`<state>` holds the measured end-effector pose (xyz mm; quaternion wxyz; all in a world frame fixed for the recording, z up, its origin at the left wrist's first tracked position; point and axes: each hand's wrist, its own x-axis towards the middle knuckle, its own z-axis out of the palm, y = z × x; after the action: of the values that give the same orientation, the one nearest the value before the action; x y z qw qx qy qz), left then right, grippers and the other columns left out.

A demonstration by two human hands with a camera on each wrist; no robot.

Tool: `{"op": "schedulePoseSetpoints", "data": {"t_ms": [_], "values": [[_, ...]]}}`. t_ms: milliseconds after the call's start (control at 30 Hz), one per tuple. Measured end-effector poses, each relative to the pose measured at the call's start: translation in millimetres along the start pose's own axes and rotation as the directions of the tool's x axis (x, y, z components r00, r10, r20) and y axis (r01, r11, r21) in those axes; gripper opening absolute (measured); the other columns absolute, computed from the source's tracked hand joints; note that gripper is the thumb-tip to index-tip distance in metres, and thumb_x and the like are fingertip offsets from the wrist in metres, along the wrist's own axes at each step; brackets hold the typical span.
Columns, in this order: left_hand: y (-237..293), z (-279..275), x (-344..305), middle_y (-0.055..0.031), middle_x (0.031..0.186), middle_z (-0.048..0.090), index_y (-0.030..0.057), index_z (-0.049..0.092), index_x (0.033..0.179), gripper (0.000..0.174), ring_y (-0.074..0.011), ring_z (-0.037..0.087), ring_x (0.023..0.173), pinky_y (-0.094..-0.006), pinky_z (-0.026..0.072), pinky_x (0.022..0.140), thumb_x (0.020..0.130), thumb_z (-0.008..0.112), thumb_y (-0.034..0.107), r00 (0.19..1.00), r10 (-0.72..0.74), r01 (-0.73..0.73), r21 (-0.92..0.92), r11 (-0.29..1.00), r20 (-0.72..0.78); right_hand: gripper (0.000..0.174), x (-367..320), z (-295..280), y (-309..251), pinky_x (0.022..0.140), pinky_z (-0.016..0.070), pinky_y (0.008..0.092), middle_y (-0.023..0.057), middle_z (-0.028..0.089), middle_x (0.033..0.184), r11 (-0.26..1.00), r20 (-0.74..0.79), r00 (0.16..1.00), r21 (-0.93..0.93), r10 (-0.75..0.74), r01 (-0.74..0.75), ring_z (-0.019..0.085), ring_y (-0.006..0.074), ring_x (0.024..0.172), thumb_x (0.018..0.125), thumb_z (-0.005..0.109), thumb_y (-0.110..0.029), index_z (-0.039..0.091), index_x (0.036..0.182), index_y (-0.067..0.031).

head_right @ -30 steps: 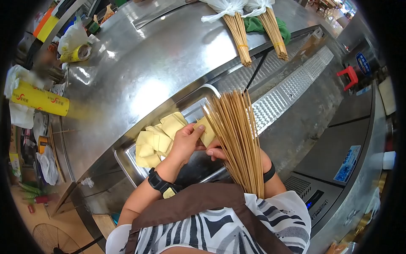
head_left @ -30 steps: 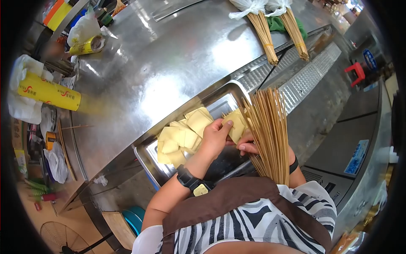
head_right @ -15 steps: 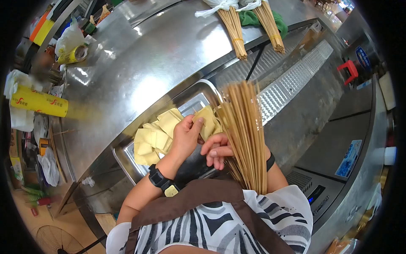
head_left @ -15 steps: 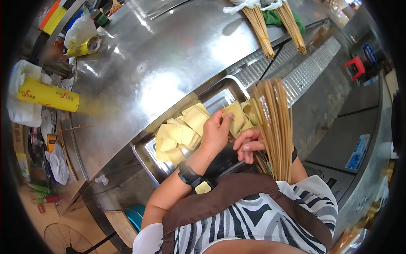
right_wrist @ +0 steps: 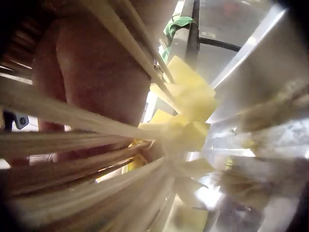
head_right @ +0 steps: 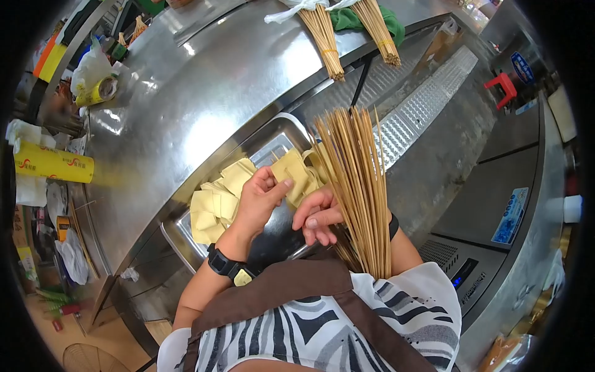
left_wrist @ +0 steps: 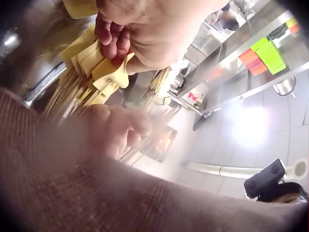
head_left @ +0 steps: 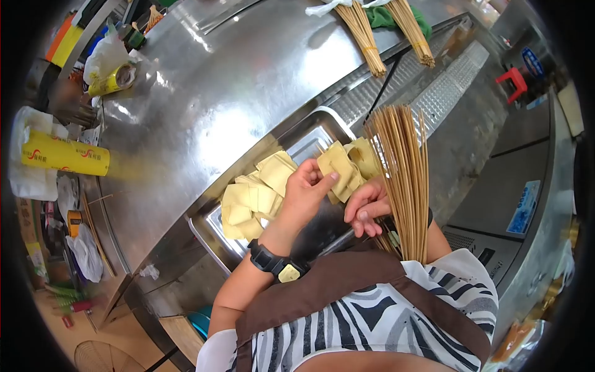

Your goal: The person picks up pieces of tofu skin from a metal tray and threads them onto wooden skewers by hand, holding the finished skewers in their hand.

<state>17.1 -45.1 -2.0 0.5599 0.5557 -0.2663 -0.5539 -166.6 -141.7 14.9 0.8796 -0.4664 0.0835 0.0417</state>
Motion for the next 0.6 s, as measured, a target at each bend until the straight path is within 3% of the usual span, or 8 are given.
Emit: {"op": "schedulePoseSetpoints", "data": {"t_ms": [67, 167, 300, 367, 500, 567, 600], "values": [[-4.8, -0.3, -3.4, -0.0018, 0.087, 0.065, 0.0030, 0.052, 0.105, 0.023, -0.0039, 0.055, 0.069, -0.0179, 0.0402, 0.058, 0.087, 0.065, 0.007, 0.999, 0.042, -0.042, -0.021, 0.999, 0.006, 0.018, -0.4, 0.5, 0.1, 0.050, 0.0481, 0.0199, 0.0125, 0.067, 0.078, 0.999, -0.056, 0.998, -0.034, 0.008, -0.010, 0.060, 0.0109, 0.057, 0.091, 0.054, -0.007, 0.063, 0.101, 0.0043], [-2.7, 0.7, -6.0, -0.0033, 0.089, 0.065, 0.0027, 0.050, 0.107, 0.028, -0.0054, 0.056, 0.073, -0.0192, 0.0416, 0.060, 0.085, 0.067, 0.004, 0.999, 0.030, -0.027, 0.068, 0.997, -0.036, 0.015, 0.3, -2.9, 0.9, 0.056, 0.0517, 0.0228, 0.0151, 0.067, 0.077, 1.000, -0.058, 0.998, -0.024, 0.004, -0.005, 0.064, 0.0153, 0.061, 0.090, 0.056, -0.003, 0.062, 0.099, 0.0071], [-2.6, 4.6, -3.3, -0.0050, 0.089, 0.065, 0.0024, 0.046, 0.110, 0.034, -0.0073, 0.057, 0.075, -0.0200, 0.0433, 0.061, 0.083, 0.067, 0.001, 0.997, 0.058, -0.052, 0.095, 0.994, -0.059, 0.017, 1.9, 0.8, 0.1, 0.061, 0.0530, 0.0240, 0.0134, 0.067, 0.080, 0.999, -0.014, 0.999, -0.024, -0.041, 0.041, 0.065, 0.0151, 0.066, 0.091, 0.056, -0.006, 0.063, 0.099, 0.0056], [-5.9, 6.0, -1.9, -0.0051, 0.087, 0.064, 0.0027, 0.043, 0.113, 0.039, -0.0086, 0.057, 0.075, -0.0211, 0.0452, 0.063, 0.083, 0.067, 0.000, 0.993, 0.066, -0.068, -0.015, 0.998, -0.103, 0.017, 2.0, -2.2, 2.7, 0.066, 0.0543, 0.0262, 0.0145, 0.068, 0.083, 0.992, 0.020, 0.992, 0.000, -0.123, 0.123, 0.066, 0.0171, 0.071, 0.091, 0.055, -0.006, 0.063, 0.100, 0.0060], [-14.4, 5.2, -1.5, -0.0065, 0.089, 0.062, 0.0031, 0.041, 0.114, 0.041, -0.0083, 0.057, 0.073, -0.0209, 0.0461, 0.065, 0.083, 0.067, 0.001, 0.991, 0.041, -0.041, 0.002, 0.999, -0.126, 0.016, 4.3, -3.3, 4.9, 0.068, 0.0547, 0.0275, 0.0177, 0.067, 0.087, 0.985, 0.039, 0.986, 0.055, -0.163, 0.161, 0.067, 0.0189, 0.077, 0.090, 0.056, -0.003, 0.063, 0.098, 0.0083], [-20.9, 7.2, 0.4, -0.0085, 0.092, 0.059, 0.0032, 0.042, 0.115, 0.041, -0.0120, 0.057, 0.077, -0.0232, 0.0460, 0.065, 0.082, 0.067, 0.001, 0.961, 0.162, -0.134, 0.140, 0.981, -0.222, 0.017, 7.3, 2.4, 1.8, 0.070, 0.0526, 0.0255, 0.0115, 0.066, 0.082, 0.998, -0.123, 0.992, -0.058, -0.023, 0.016, 0.065, 0.0155, 0.075, 0.090, 0.057, -0.007, 0.064, 0.100, 0.0054], [-20.9, 6.3, -0.7, -0.0085, 0.092, 0.059, 0.0032, 0.042, 0.115, 0.041, -0.0120, 0.057, 0.077, -0.0232, 0.0460, 0.065, 0.082, 0.067, 0.001, 0.962, 0.168, -0.139, 0.141, 0.980, -0.216, 0.017, 7.2, 1.9, 3.6, 0.070, 0.0526, 0.0255, 0.0115, 0.066, 0.082, 0.998, -0.126, 0.992, -0.063, -0.029, 0.021, 0.065, 0.0155, 0.075, 0.090, 0.057, -0.007, 0.064, 0.100, 0.0054]]}}
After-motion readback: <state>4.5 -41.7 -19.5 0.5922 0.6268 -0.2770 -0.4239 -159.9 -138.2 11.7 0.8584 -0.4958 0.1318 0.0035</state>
